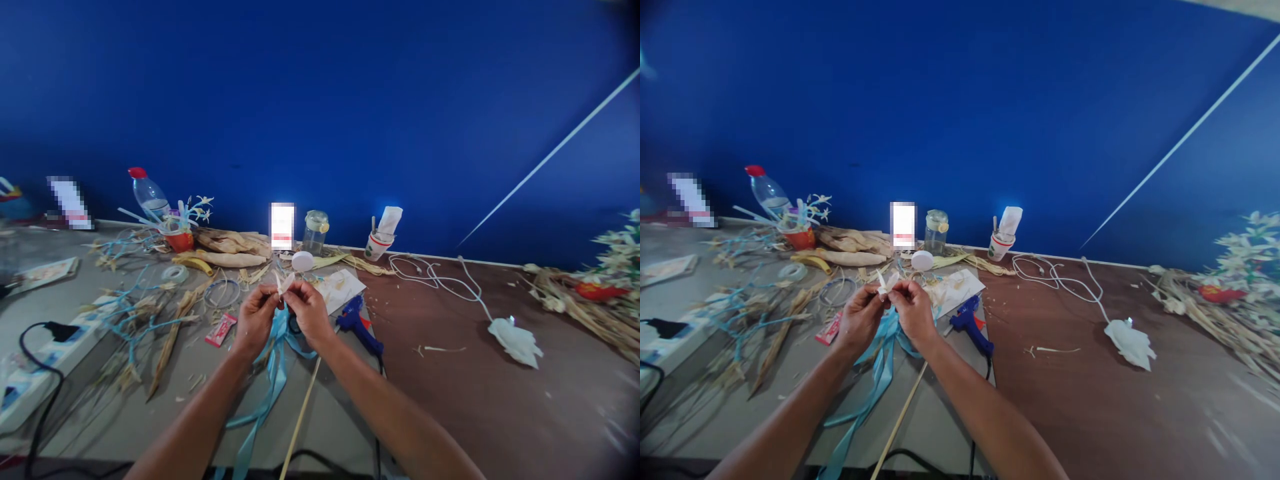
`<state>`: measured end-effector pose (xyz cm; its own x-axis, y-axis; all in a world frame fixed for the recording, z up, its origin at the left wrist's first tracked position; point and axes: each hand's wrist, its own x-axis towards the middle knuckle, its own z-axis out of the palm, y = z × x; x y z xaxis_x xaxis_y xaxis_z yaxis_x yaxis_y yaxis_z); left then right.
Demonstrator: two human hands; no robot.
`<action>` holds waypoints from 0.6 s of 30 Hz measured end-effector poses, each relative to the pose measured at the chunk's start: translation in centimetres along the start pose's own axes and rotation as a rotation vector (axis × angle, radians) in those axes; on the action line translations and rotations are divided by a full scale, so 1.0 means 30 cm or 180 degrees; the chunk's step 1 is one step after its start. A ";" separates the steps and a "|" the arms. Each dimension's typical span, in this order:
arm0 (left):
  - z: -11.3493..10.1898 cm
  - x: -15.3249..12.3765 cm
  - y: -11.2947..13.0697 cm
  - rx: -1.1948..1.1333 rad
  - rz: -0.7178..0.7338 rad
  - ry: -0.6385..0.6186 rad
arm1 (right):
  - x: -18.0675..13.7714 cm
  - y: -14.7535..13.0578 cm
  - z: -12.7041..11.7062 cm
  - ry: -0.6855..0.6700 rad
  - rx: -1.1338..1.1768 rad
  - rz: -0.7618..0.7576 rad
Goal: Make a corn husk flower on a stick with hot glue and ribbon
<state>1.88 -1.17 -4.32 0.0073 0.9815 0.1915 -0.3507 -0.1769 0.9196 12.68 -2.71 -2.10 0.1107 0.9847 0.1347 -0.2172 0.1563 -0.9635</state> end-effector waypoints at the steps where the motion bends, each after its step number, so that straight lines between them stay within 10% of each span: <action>1: -0.001 0.001 -0.001 0.0043 0.0007 -0.0002 | -0.002 -0.002 -0.002 0.0060 -0.0015 0.0028; 18: 0.005 -0.011 0.010 0.0802 0.0340 0.0061 | 0.017 -0.079 -0.010 0.0452 0.0436 0.0541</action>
<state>1.91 -1.55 -4.07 -0.0359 0.9570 0.2878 -0.1043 -0.2900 0.9513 13.53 -2.61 0.20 0.1945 0.9784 -0.0697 -0.3726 0.0080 -0.9279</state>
